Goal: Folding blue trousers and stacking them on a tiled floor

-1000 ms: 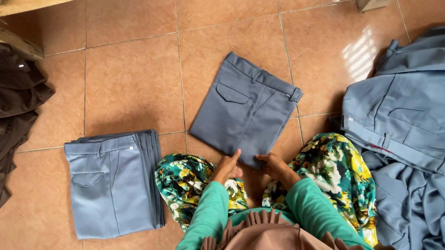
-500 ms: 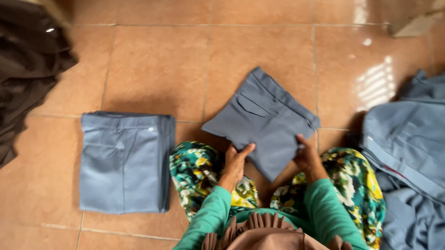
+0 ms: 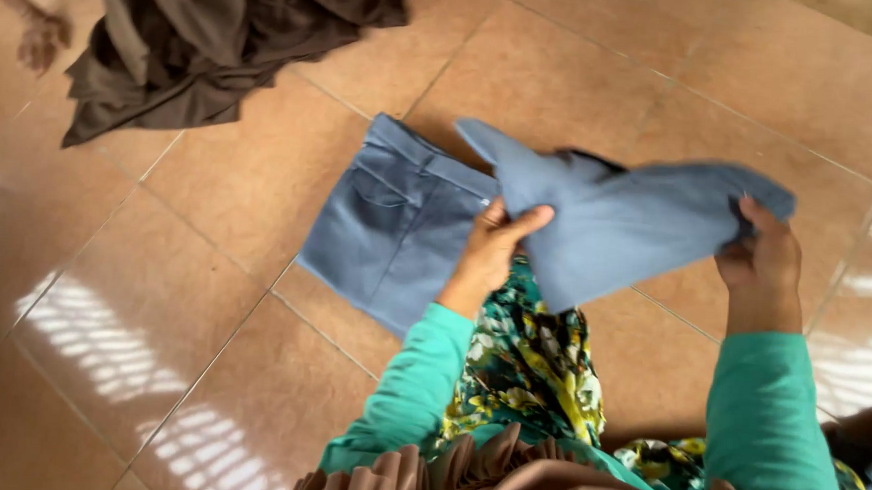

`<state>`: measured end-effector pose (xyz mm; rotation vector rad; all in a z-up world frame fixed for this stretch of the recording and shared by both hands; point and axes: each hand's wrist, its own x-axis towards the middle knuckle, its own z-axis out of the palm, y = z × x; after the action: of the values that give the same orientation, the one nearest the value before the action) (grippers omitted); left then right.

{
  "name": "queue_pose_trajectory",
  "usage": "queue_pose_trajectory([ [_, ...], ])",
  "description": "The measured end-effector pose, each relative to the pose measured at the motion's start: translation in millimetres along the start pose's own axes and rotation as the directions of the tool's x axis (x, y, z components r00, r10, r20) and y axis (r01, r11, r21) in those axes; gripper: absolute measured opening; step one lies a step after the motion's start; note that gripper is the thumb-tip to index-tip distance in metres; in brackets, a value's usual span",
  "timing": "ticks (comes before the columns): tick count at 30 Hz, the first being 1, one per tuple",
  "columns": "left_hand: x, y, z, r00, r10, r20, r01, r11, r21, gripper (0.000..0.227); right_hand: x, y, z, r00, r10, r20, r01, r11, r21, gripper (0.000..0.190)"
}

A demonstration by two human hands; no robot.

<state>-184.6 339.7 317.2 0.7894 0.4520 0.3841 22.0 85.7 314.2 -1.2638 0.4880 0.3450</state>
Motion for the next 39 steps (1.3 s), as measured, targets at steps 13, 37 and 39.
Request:
queue_pose_trajectory([
  [13,-117.4,5.3,-259.5,0.714,0.042,-0.699,0.067,0.989,0.129,0.078,-7.4,251.4,226.4,0.937,0.147,0.317,0.056,0.833,-0.551,0.079],
  [37,-83.1,-8.5,-225.4,0.565,0.692,-0.450,0.342,0.300,0.891,0.084,-50.8,231.6,192.6,0.479,-0.480,0.735,0.745,-0.221,-0.629,0.077],
  [39,-66.1,0.0,-192.8,0.696,0.678,-0.236,0.310,0.013,0.951,0.068,-71.8,223.3,191.7,0.182,-0.467,0.865,0.759,-0.493,-0.425,0.063],
])
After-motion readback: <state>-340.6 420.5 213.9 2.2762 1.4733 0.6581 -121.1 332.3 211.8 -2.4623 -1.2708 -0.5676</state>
